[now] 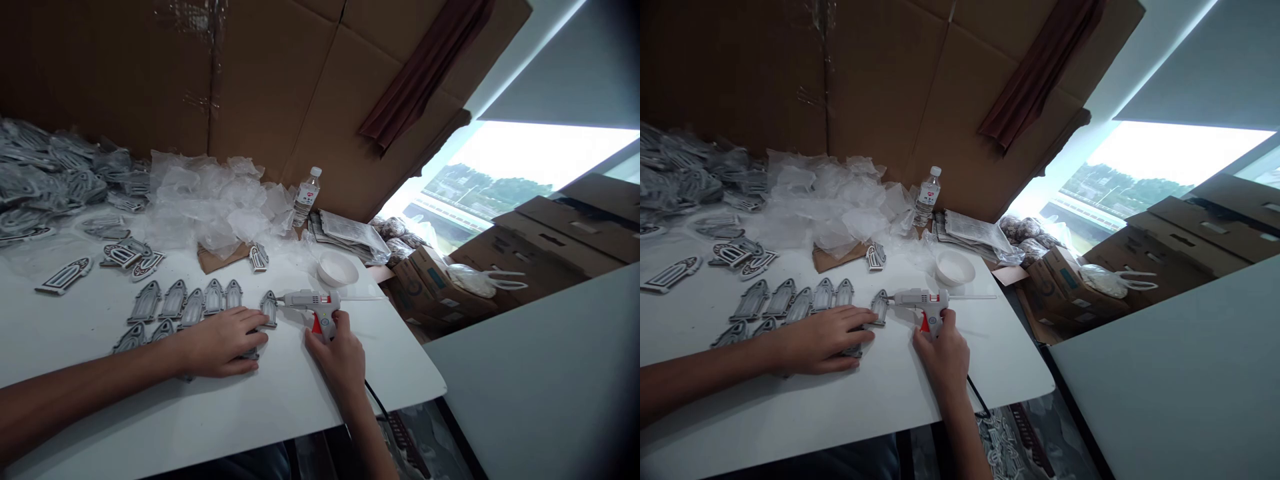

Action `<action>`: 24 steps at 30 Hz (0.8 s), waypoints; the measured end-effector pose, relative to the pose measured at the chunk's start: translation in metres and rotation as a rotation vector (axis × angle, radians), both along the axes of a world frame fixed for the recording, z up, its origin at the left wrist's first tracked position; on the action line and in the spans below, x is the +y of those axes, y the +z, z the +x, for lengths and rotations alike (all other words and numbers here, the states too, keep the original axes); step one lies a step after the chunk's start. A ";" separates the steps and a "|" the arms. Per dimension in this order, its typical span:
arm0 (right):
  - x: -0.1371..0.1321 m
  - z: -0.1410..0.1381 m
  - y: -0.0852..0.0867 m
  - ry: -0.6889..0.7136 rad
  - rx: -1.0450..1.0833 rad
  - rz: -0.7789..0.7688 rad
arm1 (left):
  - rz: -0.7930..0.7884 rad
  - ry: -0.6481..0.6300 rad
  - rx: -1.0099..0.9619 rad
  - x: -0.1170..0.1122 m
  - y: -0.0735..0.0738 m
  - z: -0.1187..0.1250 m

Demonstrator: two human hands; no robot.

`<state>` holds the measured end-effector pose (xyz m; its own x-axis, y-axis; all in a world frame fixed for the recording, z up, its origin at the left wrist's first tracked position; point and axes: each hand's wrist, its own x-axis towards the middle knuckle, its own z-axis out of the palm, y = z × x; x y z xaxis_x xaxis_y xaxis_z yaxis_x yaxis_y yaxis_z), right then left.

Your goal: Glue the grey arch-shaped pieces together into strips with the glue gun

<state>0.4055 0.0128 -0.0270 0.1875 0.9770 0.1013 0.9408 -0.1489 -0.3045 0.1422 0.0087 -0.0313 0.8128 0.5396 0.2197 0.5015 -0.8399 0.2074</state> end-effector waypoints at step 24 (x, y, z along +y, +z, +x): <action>0.000 -0.001 0.001 -0.019 -0.002 -0.002 | 0.013 -0.001 0.000 -0.001 -0.001 -0.001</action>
<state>0.4044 0.0124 -0.0261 0.2055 0.9736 0.0995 0.9385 -0.1672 -0.3021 0.1413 0.0080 -0.0319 0.8131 0.5361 0.2268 0.5010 -0.8429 0.1962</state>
